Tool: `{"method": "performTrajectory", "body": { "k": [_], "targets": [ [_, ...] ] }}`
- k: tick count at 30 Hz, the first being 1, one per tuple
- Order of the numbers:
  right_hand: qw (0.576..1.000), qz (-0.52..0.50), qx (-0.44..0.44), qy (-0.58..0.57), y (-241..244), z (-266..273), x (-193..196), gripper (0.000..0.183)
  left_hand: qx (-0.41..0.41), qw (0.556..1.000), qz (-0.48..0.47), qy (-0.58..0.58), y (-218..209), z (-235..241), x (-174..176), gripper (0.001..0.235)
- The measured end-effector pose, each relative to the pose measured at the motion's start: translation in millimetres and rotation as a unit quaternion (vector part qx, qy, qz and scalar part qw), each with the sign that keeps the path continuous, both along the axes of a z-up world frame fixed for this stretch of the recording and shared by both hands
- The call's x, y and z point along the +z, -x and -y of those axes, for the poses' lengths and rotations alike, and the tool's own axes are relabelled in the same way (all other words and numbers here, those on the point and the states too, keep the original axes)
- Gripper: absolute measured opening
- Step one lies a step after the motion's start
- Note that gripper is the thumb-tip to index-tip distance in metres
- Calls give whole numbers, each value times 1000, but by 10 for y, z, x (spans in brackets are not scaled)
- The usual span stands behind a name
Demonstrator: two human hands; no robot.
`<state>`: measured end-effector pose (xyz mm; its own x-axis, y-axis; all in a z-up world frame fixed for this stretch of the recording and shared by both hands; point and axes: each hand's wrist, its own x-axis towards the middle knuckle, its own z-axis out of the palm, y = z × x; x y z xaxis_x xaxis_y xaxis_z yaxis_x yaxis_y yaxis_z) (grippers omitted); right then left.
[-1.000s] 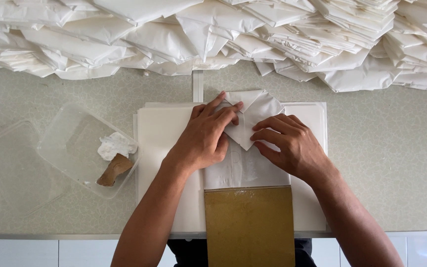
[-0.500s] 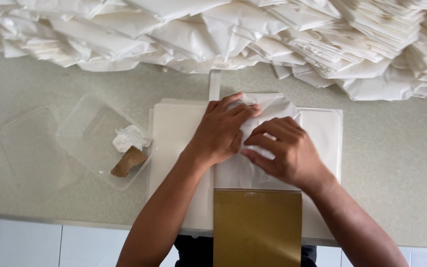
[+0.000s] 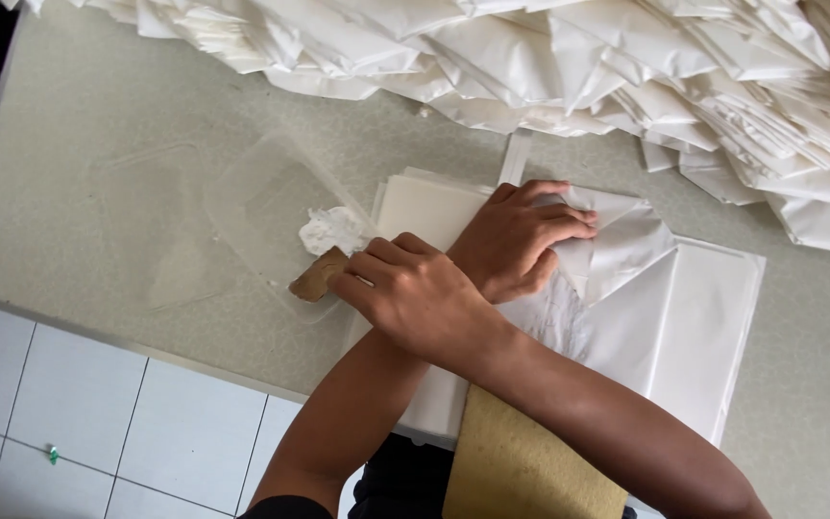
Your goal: Manually assembling paper bags by folding paper around a template and applying glue.
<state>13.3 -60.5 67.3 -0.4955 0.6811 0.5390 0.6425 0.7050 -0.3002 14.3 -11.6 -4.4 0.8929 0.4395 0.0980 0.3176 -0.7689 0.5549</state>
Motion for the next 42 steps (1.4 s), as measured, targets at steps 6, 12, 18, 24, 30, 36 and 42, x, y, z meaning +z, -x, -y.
{"method": "performTrajectory", "body": {
  "k": [6,12,18,24,30,36,42],
  "targets": [
    [994,93,11,56,168,-180,78,17,2,1000,-9,19,34,3,66,53],
    [995,63,29,72,90,-299,121,16,13,999,33,11,-41,16,-153,51],
    [882,-329,-23,337,-215,-266,114,18,42,998,46,-29,-266,23,-704,51],
    [763,-513,-61,389,-774,10,20,19,67,986,129,-83,-631,87,-882,43],
    [748,-575,-150,295,-1436,584,76,23,48,993,101,-32,-73,24,-127,34],
    [903,-253,-319,140,-1699,962,83,19,17,988,150,-32,-66,22,-66,27],
    [952,3,-303,32,-1611,1074,-214,19,-14,998,55,-21,-9,-15,98,31]
  ]
}}
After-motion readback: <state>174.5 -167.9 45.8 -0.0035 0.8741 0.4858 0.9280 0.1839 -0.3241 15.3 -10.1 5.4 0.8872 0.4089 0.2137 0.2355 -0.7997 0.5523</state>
